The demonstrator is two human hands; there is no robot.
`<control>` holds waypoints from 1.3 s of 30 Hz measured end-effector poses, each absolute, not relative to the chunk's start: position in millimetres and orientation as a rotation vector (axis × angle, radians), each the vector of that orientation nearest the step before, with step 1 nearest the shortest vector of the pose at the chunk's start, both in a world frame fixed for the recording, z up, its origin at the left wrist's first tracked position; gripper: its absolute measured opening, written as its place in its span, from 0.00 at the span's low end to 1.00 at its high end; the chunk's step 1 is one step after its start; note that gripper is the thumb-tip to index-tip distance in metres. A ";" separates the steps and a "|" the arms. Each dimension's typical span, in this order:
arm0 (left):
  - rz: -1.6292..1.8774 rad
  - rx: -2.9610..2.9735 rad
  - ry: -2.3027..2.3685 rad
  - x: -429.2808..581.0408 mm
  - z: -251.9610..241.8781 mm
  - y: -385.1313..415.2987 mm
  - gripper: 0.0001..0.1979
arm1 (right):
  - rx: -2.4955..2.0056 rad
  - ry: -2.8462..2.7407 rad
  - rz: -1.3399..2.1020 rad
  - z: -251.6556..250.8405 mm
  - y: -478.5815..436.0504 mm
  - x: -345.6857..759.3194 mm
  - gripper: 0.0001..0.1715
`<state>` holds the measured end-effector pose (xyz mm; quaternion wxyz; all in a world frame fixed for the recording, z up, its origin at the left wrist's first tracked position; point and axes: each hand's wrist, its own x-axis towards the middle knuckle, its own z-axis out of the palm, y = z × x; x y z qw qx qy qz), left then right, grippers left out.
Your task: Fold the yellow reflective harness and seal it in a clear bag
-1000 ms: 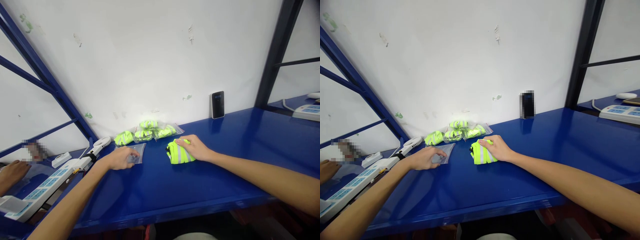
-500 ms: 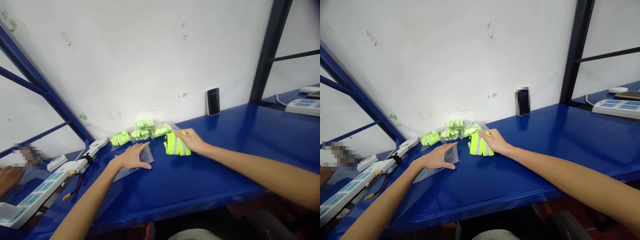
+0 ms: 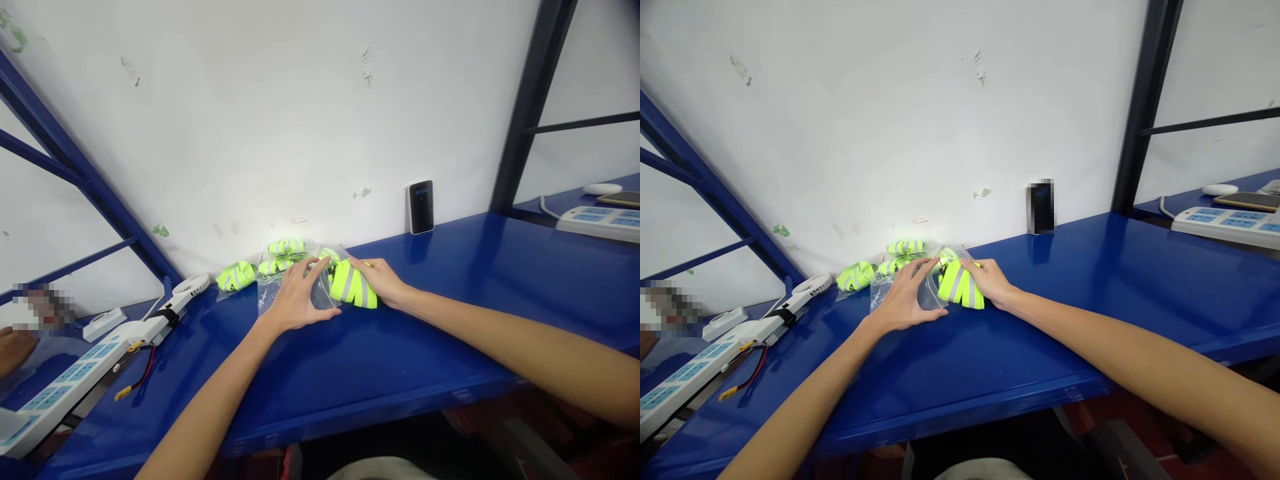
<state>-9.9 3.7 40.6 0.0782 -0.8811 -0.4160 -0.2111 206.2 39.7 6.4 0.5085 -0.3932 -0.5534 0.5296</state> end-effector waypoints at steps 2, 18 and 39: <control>-0.588 -2.601 -1.181 -9.1 37.2 1.5 0.50 | -0.955 -1.471 1.211 7.7 35.0 205.4 0.26; -0.538 -2.571 -1.047 14.9 18.6 -11.1 0.55 | -0.880 -1.859 0.815 11.3 18.9 201.5 0.13; -0.519 -2.477 -1.159 -1.0 18.3 -6.0 0.51 | -0.828 -1.618 1.354 14.8 25.2 202.9 0.28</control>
